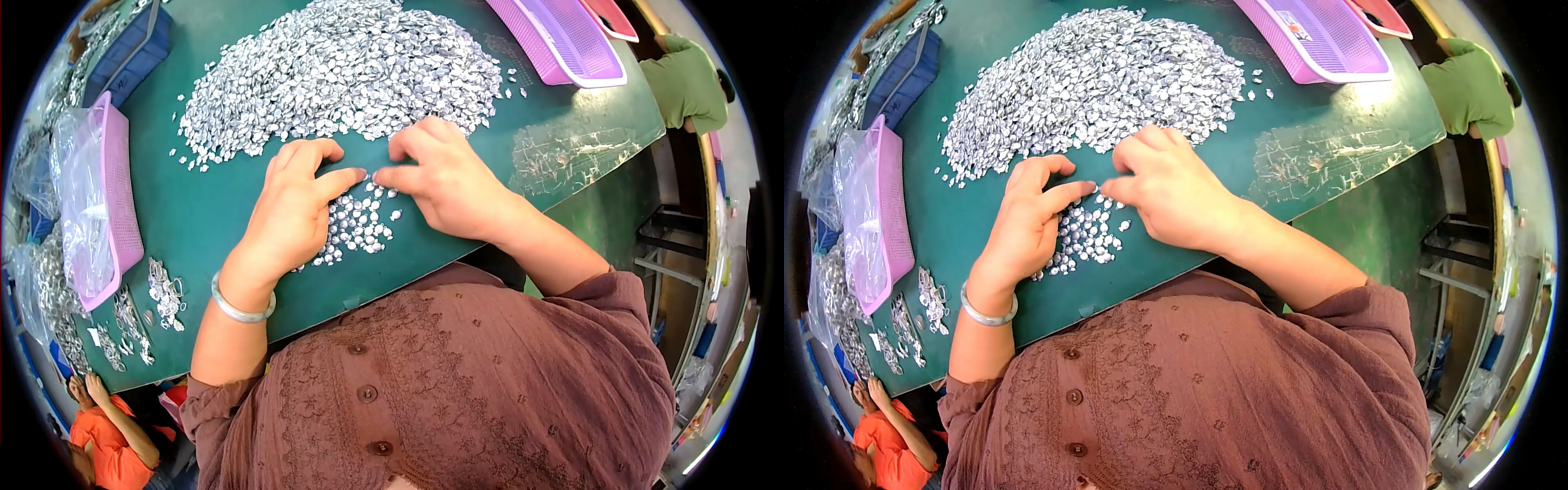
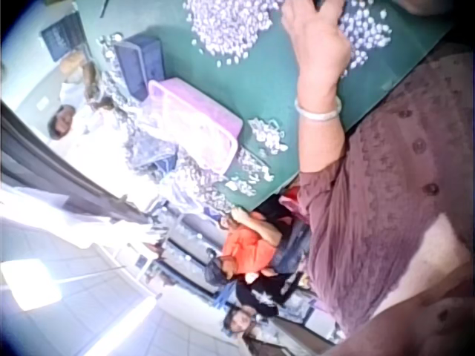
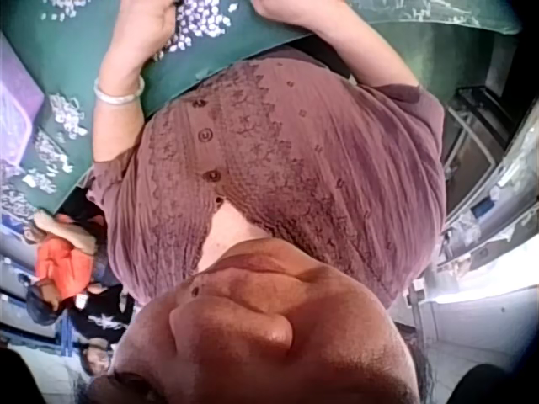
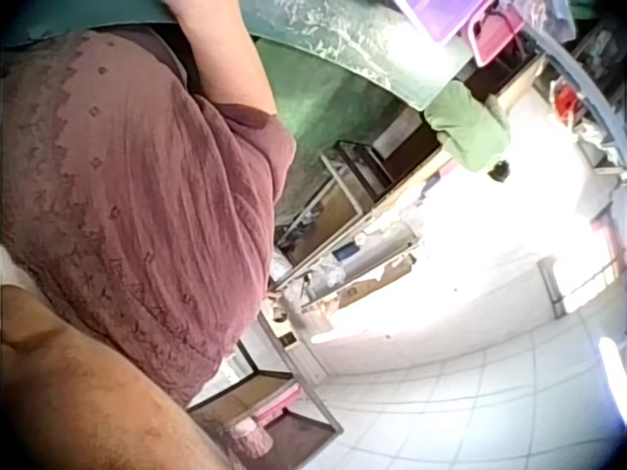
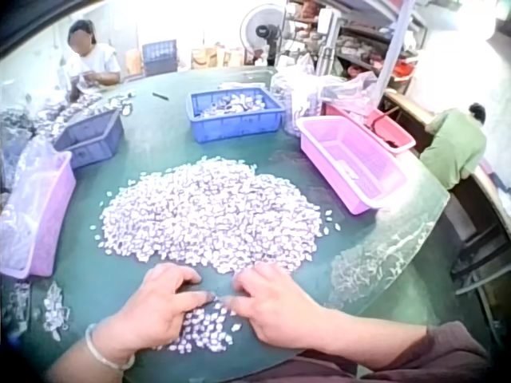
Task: The person sorts small candy-shaped pieces from a pile on the work surface by hand, separating individual pieces and grouping them together on the tabletop.
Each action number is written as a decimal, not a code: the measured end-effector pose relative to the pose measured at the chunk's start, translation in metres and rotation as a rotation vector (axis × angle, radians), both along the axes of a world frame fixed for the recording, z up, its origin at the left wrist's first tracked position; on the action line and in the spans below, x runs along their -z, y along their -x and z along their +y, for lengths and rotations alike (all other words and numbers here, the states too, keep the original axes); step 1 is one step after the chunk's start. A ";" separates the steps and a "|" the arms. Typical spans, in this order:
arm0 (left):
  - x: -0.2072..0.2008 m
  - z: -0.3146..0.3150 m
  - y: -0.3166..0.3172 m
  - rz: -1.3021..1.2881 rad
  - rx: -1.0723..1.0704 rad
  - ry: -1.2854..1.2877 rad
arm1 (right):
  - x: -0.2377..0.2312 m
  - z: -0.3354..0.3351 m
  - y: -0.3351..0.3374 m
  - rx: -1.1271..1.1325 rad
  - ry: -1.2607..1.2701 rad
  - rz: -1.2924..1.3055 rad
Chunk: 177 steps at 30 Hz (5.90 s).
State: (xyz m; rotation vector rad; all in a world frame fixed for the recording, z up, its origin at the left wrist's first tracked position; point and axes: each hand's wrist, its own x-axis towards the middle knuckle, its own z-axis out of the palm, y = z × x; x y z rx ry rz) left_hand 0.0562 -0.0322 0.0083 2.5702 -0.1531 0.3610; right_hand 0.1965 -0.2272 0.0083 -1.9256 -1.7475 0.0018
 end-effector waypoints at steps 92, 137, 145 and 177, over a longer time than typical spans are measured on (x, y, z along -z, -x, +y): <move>-0.001 -0.009 -0.032 -0.112 -0.101 0.000 | 0.009 0.019 -0.015 0.123 -0.025 -0.133; 0.004 -0.016 -0.033 0.010 -0.311 -0.019 | 0.004 0.015 -0.015 0.135 0.020 -0.107; 0.005 -0.016 -0.034 -0.051 -0.241 0.037 | 0.005 0.014 -0.014 0.158 -0.009 -0.074; -0.002 0.003 -0.009 -0.032 -0.025 0.039 | 0.002 0.007 -0.008 0.023 0.030 -0.022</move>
